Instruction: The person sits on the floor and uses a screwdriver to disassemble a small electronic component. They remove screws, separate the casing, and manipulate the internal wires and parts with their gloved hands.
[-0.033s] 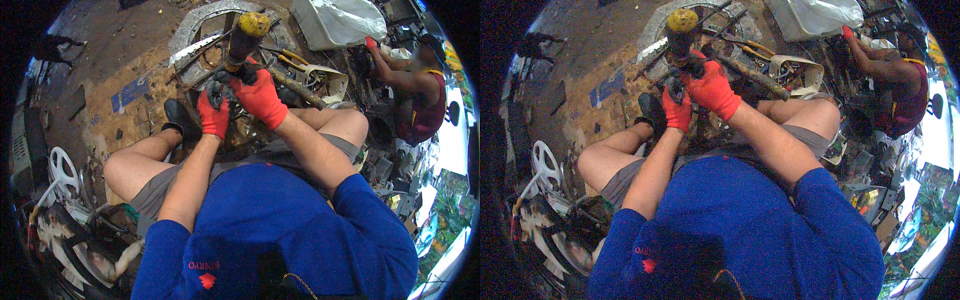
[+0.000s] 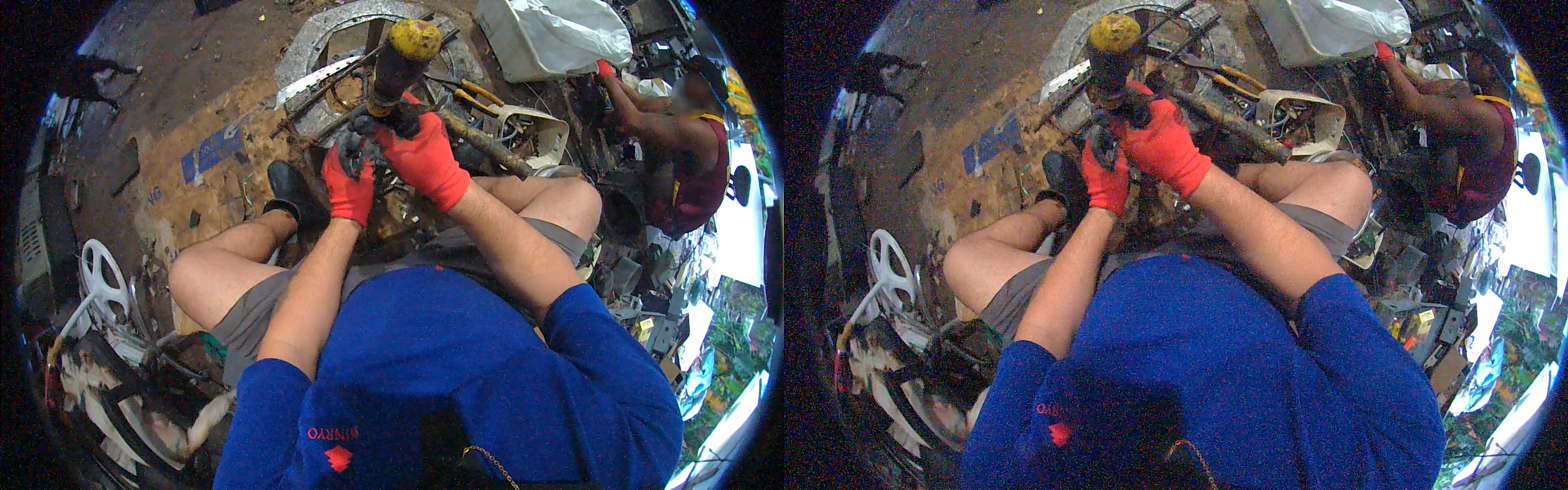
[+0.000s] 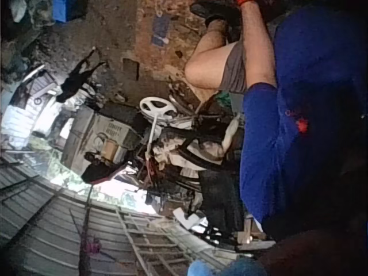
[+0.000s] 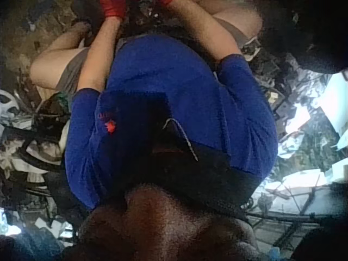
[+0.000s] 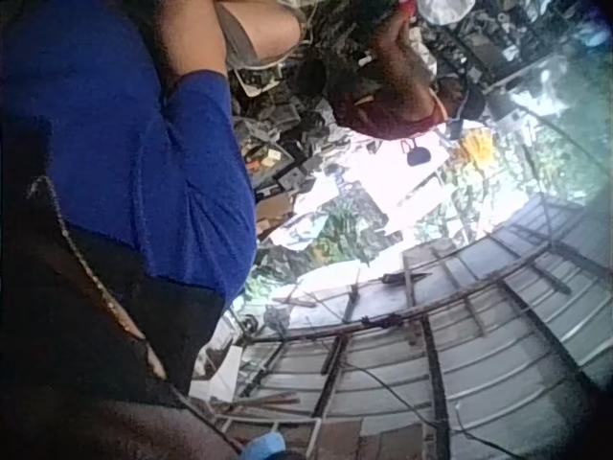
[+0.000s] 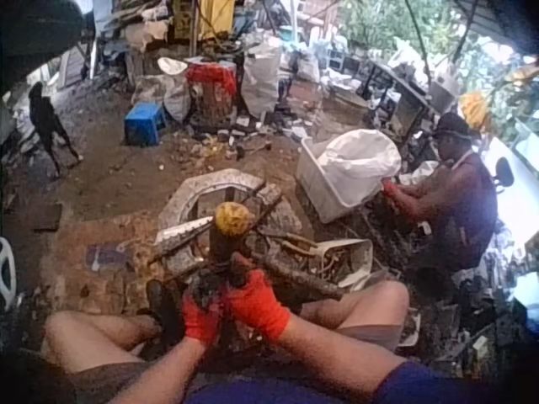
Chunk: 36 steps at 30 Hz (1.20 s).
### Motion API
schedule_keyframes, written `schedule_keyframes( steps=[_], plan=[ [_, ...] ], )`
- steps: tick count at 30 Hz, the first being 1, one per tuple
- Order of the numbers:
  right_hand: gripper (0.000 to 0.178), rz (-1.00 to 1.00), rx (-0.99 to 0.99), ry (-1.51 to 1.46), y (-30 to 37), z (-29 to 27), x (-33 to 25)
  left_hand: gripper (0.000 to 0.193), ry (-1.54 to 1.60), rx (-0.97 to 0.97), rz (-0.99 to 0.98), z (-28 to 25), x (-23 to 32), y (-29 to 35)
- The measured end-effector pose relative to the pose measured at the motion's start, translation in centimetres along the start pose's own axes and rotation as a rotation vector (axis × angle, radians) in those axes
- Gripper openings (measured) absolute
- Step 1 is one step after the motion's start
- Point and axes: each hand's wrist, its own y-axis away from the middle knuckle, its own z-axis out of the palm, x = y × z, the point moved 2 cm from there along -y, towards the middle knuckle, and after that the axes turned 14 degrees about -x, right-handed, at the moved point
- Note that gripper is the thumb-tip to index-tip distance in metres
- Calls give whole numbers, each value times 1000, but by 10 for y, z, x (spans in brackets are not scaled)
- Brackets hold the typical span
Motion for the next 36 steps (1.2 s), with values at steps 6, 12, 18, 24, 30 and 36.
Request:
schedule_keyframes(
  steps=[6, 12, 18, 24, 30, 36],
  plan=[
    [51, -40, -29, -77, -4, -2, 0, 65, 65, -29, -16, 0, 1, -2],
    [44, -17, -31, -128, -5, -5, -2, 61, 3, -5, -2, -3, 10, 0],
    [44, 2, -8, -91, -2, -1, 1, 62, 14, -23, 39, -5, 7, -3],
    [49, 51, -56, -44, -2, -3, -4, 63, -7, -47, 5, -3, 0, -1],
    [51, 50, 4, -52, -2, -1, 2, 63, -47, -23, 39, -2, 0, 0],
    [50, -59, -1, 24, -6, -4, -4, 61, -13, -22, 31, -2, 1, -1]
  ],
)
